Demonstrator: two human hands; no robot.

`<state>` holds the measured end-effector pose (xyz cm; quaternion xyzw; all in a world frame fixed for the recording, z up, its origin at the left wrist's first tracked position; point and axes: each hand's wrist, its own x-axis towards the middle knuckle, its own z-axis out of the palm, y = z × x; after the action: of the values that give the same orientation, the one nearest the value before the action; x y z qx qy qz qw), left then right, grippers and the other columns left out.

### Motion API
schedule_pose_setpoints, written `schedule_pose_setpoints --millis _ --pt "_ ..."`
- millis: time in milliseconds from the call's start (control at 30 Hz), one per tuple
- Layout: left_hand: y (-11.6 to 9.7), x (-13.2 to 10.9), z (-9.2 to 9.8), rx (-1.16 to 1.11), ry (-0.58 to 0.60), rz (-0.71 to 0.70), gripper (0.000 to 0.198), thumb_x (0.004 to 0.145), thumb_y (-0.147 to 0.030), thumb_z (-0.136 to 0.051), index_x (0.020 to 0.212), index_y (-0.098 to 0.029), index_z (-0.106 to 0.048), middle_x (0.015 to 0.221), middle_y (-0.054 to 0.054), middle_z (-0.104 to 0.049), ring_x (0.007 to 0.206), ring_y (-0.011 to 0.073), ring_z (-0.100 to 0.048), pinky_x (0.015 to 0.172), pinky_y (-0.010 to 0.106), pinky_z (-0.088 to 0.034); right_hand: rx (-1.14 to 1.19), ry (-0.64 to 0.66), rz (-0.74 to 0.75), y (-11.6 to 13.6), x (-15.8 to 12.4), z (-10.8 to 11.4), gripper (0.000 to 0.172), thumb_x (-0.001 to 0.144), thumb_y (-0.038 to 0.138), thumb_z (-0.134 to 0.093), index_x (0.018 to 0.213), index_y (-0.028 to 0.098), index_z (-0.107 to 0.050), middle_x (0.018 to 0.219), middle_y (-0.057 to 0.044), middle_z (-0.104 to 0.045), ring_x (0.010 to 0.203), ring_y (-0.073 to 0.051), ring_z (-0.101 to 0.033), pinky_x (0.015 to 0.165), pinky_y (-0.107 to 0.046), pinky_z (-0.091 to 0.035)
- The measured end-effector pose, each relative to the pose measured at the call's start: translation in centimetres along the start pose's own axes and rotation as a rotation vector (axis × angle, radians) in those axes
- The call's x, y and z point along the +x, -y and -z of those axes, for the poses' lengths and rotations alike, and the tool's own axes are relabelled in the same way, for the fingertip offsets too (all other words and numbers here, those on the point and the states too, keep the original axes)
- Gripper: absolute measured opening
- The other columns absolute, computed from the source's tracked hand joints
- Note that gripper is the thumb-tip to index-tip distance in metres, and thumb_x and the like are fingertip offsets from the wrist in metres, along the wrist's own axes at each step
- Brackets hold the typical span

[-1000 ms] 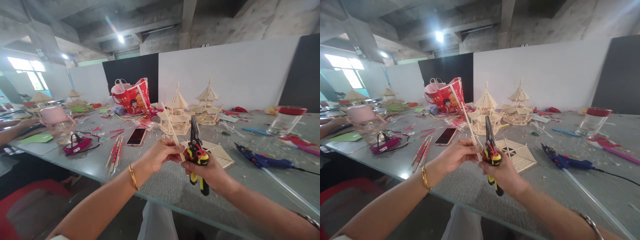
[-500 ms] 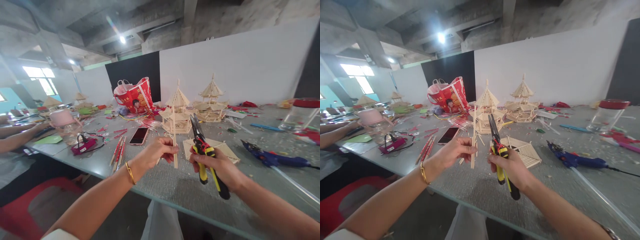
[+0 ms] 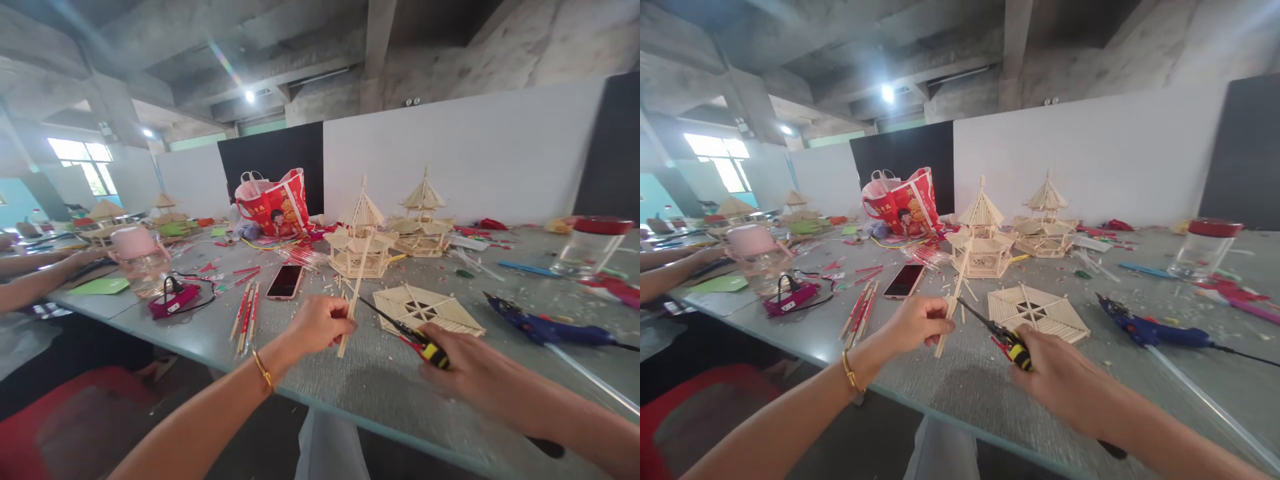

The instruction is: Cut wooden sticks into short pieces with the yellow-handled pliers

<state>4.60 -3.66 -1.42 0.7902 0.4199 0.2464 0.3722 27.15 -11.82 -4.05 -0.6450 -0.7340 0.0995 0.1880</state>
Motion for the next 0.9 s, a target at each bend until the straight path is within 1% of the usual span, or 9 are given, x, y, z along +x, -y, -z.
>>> schedule_pose_setpoints --millis 67,133,300,433,533,600,733,800,900 --pt "0.0 -0.3 -0.4 0.061 -0.010 -0.036 0.021 0.070 -0.027 -0.055 0.055 -0.017 -0.045 0.047 -0.005 -0.049 0.043 0.0062 -0.043 0.047 0.020 -0.031 0.013 0.055 0.005 0.8 -0.1 0.1 0.029 0.077 0.035 -0.044 0.098 0.019 -0.058 0.098 -0.009 -0.066 0.096 -0.025 -0.059 0.078 -0.031 -0.042" --pt "-0.2 -0.5 -0.6 0.083 -0.015 -0.051 0.022 0.070 -0.028 -0.055 0.055 -0.016 -0.045 0.047 -0.005 -0.050 0.044 0.0062 -0.043 0.047 0.020 -0.029 0.018 0.078 0.014 1.5 0.1 0.2 0.025 0.077 0.032 -0.044 0.093 0.020 -0.057 0.094 -0.007 -0.066 0.091 -0.023 -0.059 0.075 -0.030 -0.042" --pt "-0.7 -0.8 -0.4 0.112 -0.009 -0.035 0.019 0.068 -0.026 -0.056 0.055 -0.016 -0.047 0.048 -0.005 -0.050 0.047 0.0068 -0.042 0.049 0.021 -0.027 0.003 0.111 0.034 2.3 0.5 0.4 0.018 0.076 0.030 -0.043 0.083 0.019 -0.056 0.084 -0.007 -0.064 0.082 -0.021 -0.058 0.070 -0.028 -0.039" --pt "-0.5 -0.9 0.0 0.130 -0.010 -0.053 0.018 0.068 -0.026 -0.056 0.055 -0.016 -0.048 0.048 -0.005 -0.049 0.049 0.0076 -0.042 0.049 0.021 -0.025 0.020 0.138 0.045 2.9 0.6 0.6 0.015 0.076 0.027 -0.044 0.081 0.018 -0.054 0.079 -0.006 -0.062 0.075 -0.019 -0.056 0.068 -0.028 -0.038" --pt "-0.3 -0.9 0.0 0.145 -0.010 -0.065 0.020 0.068 -0.028 -0.056 0.054 -0.016 -0.047 0.047 -0.005 -0.047 0.049 0.0077 -0.040 0.049 0.021 -0.024 0.042 0.139 0.021 3.1 0.7 0.7 0.013 0.076 0.026 -0.044 0.081 0.018 -0.054 0.079 -0.006 -0.062 0.076 -0.020 -0.056 0.067 -0.028 -0.038" --pt "-0.3 -1.0 -0.1 0.164 -0.020 -0.071 0.022 0.068 -0.027 -0.057 0.053 -0.016 -0.045 0.046 -0.006 -0.045 0.049 0.0075 -0.038 0.050 0.022 -0.023 0.044 0.139 0.037 3.0 0.9 0.6 0.012 0.076 0.026 -0.045 0.079 0.019 -0.054 0.081 -0.006 -0.062 0.079 -0.020 -0.056 0.069 -0.029 -0.038" --pt "-0.3 -1.0 -0.2 0.211 -0.045 -0.094 0.023 0.067 -0.026 -0.057 0.052 -0.016 -0.043 0.046 -0.007 -0.042 0.050 0.0070 -0.036 0.050 0.022 -0.022 0.044 0.149 0.049 2.8 1.0 0.4 0.011 0.075 0.028 -0.047 0.077 0.020 -0.054 0.078 -0.004 -0.061 0.075 -0.019 -0.056 0.069 -0.027 -0.039" --pt "-0.3 -1.0 -0.2 0.235 -0.052 -0.117 0.024 0.067 -0.025 -0.057 0.052 -0.016 -0.042 0.047 -0.007 -0.039 0.050 0.0067 -0.035 0.051 0.023 -0.021 0.080 0.140 0.042 2.7 1.0 0.2 0.010 0.075 0.028 -0.048 0.075 0.021 -0.055 0.077 -0.003 -0.062 0.075 -0.019 -0.056 0.068 -0.027 -0.039" --pt "-0.1 -1.0 -0.2 0.267 -0.051 -0.141 0.025 0.067 -0.024 -0.057 0.051 -0.015 -0.039 0.047 -0.007 -0.036 0.050 0.0063 -0.033 0.050 0.023 -0.020 0.127 0.126 0.036 2.5 0.9 0.1 0.011 0.072 0.029 -0.051 0.076 0.021 -0.058 0.083 -0.005 -0.064 0.084 -0.022 -0.057 0.071 -0.028 -0.041"
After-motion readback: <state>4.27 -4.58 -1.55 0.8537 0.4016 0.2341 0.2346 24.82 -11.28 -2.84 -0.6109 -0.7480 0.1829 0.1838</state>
